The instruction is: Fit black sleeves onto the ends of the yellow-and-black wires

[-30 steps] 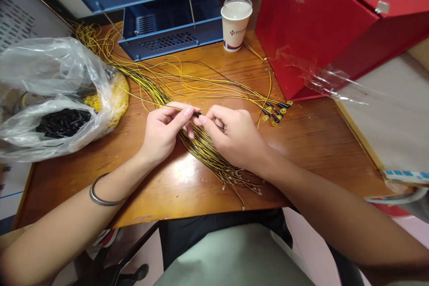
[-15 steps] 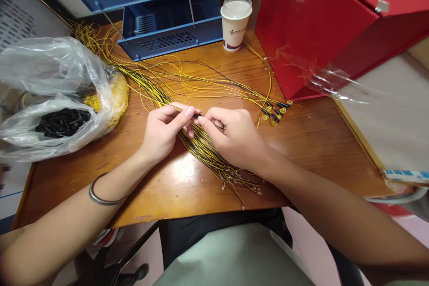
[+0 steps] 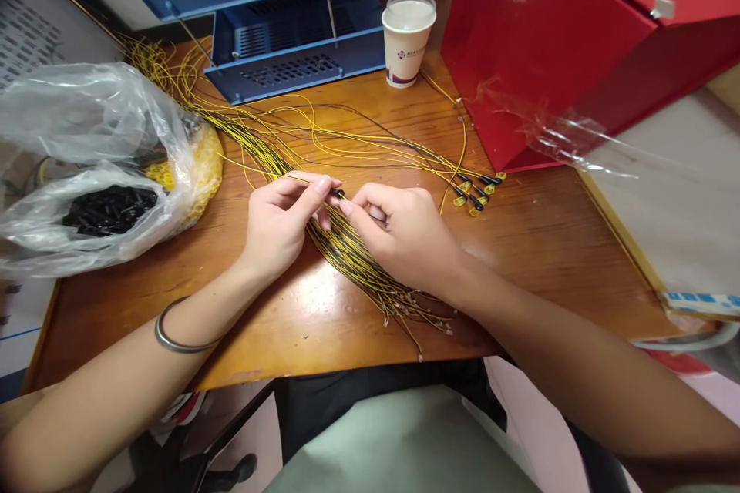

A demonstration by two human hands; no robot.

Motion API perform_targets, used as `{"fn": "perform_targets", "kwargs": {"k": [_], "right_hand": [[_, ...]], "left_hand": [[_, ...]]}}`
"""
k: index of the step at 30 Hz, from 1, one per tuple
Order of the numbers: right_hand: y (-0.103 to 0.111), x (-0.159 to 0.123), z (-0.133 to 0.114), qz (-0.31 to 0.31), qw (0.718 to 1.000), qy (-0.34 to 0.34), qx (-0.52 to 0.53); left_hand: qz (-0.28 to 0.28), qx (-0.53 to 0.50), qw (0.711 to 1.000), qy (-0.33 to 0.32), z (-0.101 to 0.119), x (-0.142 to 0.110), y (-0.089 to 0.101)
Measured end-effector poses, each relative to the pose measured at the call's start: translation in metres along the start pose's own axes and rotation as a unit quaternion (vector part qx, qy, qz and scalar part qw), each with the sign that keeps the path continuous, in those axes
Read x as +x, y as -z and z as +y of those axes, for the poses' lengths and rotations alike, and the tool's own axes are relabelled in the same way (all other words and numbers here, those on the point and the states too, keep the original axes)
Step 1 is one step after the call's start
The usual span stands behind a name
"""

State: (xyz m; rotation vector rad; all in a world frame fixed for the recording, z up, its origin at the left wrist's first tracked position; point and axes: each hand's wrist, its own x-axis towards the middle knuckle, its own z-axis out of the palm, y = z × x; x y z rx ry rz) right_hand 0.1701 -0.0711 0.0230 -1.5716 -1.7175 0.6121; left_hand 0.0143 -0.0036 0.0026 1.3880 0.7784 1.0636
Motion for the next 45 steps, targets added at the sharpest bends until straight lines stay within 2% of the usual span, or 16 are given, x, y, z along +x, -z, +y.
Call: {"fn": "perform_targets", "kwargs": {"k": [15, 26, 34, 39, 45], "right_hand": [[-0.0004, 0.0003, 0.0028, 0.005, 1.000, 0.010, -0.001], [0.0045, 0.0008, 0.0010, -0.025, 0.999, 0.035, 0.021], [0.0030, 0.0007, 0.0019, -0.036, 0.999, 0.038, 0.012], [0.0015, 0.0001, 0.0022, -0.013, 1.000, 0.016, 0.018], [0.0010, -0.0001, 0.0031, -0.016, 1.000, -0.005, 0.012]], "left_hand": [[-0.017, -0.012, 1.000, 0.001, -0.0007, 0.0008, 0.0008], [-0.022, -0.013, 1.000, -0.003, -0.0005, -0.0003, -0.0011], [-0.054, 0.011, 0.998, 0.009, 0.0008, -0.0008, 0.0011], [-0.023, 0.012, 1.000, -0.004, -0.0001, -0.0015, -0.0009], [0.029, 0.016, 0.999, -0.010, -0.0010, -0.0002, -0.0006]]}}
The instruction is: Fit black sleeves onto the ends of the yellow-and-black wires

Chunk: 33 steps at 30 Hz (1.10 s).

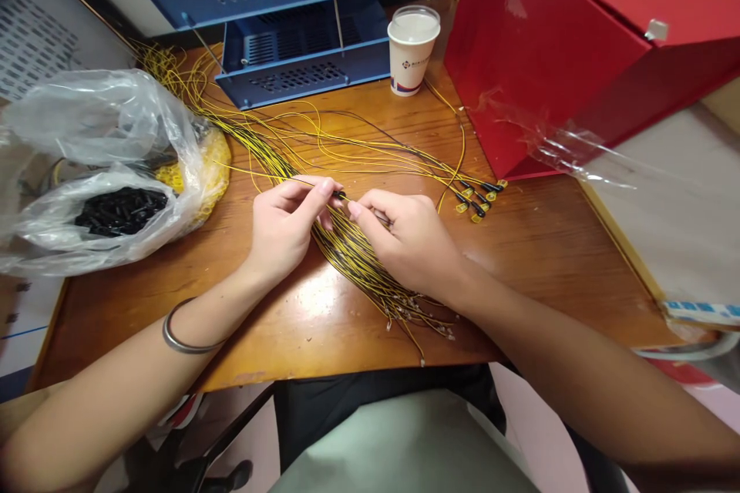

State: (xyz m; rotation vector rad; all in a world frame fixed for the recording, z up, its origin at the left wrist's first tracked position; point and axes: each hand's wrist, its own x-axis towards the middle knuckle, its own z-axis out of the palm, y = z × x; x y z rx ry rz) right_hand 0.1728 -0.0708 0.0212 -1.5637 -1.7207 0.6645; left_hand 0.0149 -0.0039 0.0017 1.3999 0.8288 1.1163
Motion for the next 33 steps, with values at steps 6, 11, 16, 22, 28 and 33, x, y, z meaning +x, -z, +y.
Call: {"fn": "perform_targets", "kwargs": {"k": [6, 11, 16, 22, 28, 33], "right_hand": [[0.0001, -0.0005, 0.0011, 0.005, 1.000, 0.003, -0.001], [0.0015, 0.0000, 0.0002, -0.007, 1.000, 0.015, 0.004], [0.0024, -0.0002, -0.0012, -0.013, 1.000, 0.026, 0.001], [0.0023, 0.0003, -0.0017, -0.011, 0.999, 0.036, -0.004], [0.0011, -0.0005, -0.0006, -0.013, 1.000, 0.026, -0.001], [0.0005, -0.0010, 0.0011, 0.002, 1.000, 0.016, -0.006]], "left_hand": [[-0.011, -0.004, 1.000, 0.005, -0.0023, -0.0002, 0.0007], [-0.022, -0.006, 1.000, 0.011, -0.0041, 0.0000, 0.0013], [-0.029, -0.003, 0.999, 0.013, -0.0036, 0.0003, 0.0012], [-0.056, -0.015, 0.998, 0.009, -0.0014, -0.0012, 0.0008], [-0.078, -0.006, 0.997, 0.008, -0.0005, -0.0020, 0.0016], [-0.042, -0.001, 0.999, 0.003, -0.0026, -0.0016, 0.0011]]}}
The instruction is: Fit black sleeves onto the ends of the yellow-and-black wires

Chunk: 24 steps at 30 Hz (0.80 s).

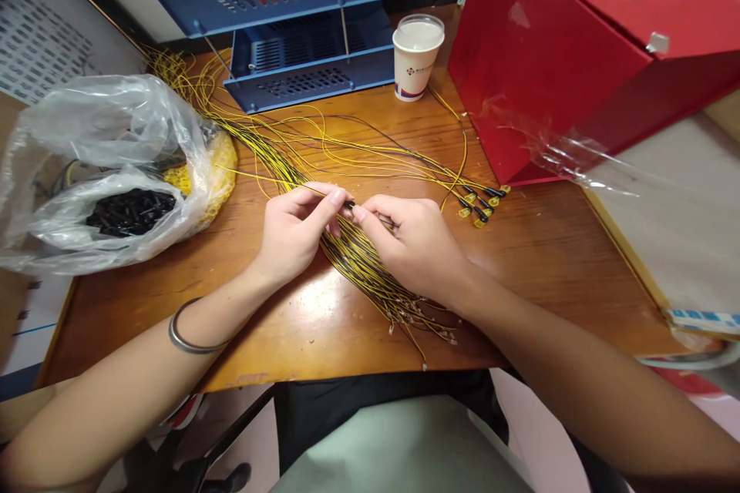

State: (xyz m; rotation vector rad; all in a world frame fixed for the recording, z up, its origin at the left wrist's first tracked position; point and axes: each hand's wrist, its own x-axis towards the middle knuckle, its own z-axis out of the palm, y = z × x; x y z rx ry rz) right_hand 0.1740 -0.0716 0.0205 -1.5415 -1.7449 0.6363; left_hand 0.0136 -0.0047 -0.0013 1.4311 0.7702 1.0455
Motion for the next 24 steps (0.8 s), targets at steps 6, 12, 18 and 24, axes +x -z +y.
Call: {"fn": "perform_targets", "kwargs": {"k": [6, 12, 18, 24], "right_hand": [[0.0020, 0.0012, -0.0012, -0.002, 1.000, 0.014, 0.005], [0.0027, 0.0015, -0.0029, -0.013, 1.000, 0.020, 0.012], [0.0003, 0.0016, -0.0010, -0.006, 1.000, 0.012, 0.004], [-0.0008, 0.0013, 0.0016, -0.002, 1.000, 0.006, 0.001]], "left_hand": [[-0.006, -0.004, 1.000, -0.002, -0.0005, -0.0002, -0.0001], [-0.037, -0.007, 0.999, 0.008, 0.0015, -0.0006, -0.0005], [-0.028, -0.002, 1.000, -0.004, 0.0002, -0.0007, -0.0004], [-0.005, -0.006, 1.000, -0.011, -0.0032, 0.0005, -0.0004]]}}
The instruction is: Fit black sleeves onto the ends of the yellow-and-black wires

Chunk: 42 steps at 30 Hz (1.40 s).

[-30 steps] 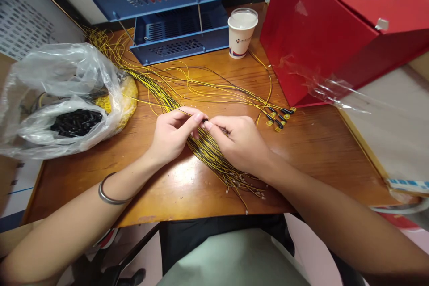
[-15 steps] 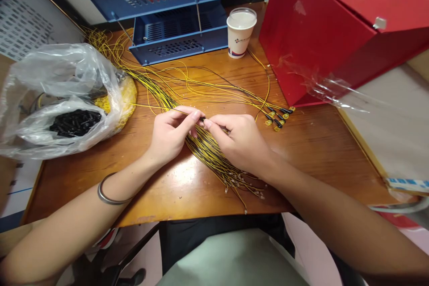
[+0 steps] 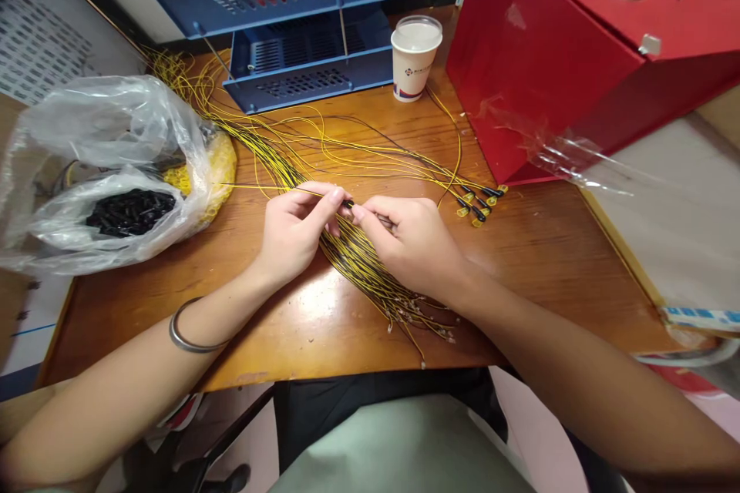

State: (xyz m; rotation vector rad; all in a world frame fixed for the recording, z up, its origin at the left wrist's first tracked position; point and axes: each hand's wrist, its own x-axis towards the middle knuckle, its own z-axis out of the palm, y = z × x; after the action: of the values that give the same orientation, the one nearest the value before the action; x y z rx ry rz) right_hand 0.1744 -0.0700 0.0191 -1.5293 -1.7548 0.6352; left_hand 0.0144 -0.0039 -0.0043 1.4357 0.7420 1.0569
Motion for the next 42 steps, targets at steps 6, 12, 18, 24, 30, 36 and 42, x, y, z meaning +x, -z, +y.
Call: {"fn": "perform_targets", "kwargs": {"k": [6, 12, 18, 24, 30, 36, 42], "right_hand": [[0.0018, 0.0012, -0.0008, -0.008, 1.000, 0.013, -0.007], [0.0016, -0.0001, -0.0007, -0.009, 1.000, 0.014, 0.000], [-0.0009, 0.0005, 0.0013, -0.006, 1.000, -0.011, -0.015], [-0.0020, 0.0001, 0.0022, 0.004, 1.000, -0.013, -0.019], [-0.0011, -0.0002, 0.0016, 0.008, 1.000, -0.013, -0.026], [-0.0012, 0.0001, 0.0006, 0.005, 1.000, -0.008, -0.015], [-0.0015, -0.0002, -0.0003, 0.006, 1.000, -0.013, -0.016]], "left_hand": [[-0.018, -0.006, 1.000, -0.003, 0.0010, 0.0001, -0.0001], [-0.033, -0.011, 0.999, 0.000, 0.0008, -0.0008, 0.0007], [-0.024, -0.007, 1.000, -0.005, -0.0006, -0.0010, 0.0010], [-0.019, -0.011, 1.000, -0.010, 0.0005, -0.0005, 0.0005], [-0.024, -0.011, 1.000, 0.001, 0.0008, -0.0013, 0.0008], [-0.028, -0.022, 0.999, -0.002, 0.0011, -0.0010, 0.0002], [-0.025, -0.016, 1.000, 0.000, 0.0020, -0.0010, -0.0002]]}}
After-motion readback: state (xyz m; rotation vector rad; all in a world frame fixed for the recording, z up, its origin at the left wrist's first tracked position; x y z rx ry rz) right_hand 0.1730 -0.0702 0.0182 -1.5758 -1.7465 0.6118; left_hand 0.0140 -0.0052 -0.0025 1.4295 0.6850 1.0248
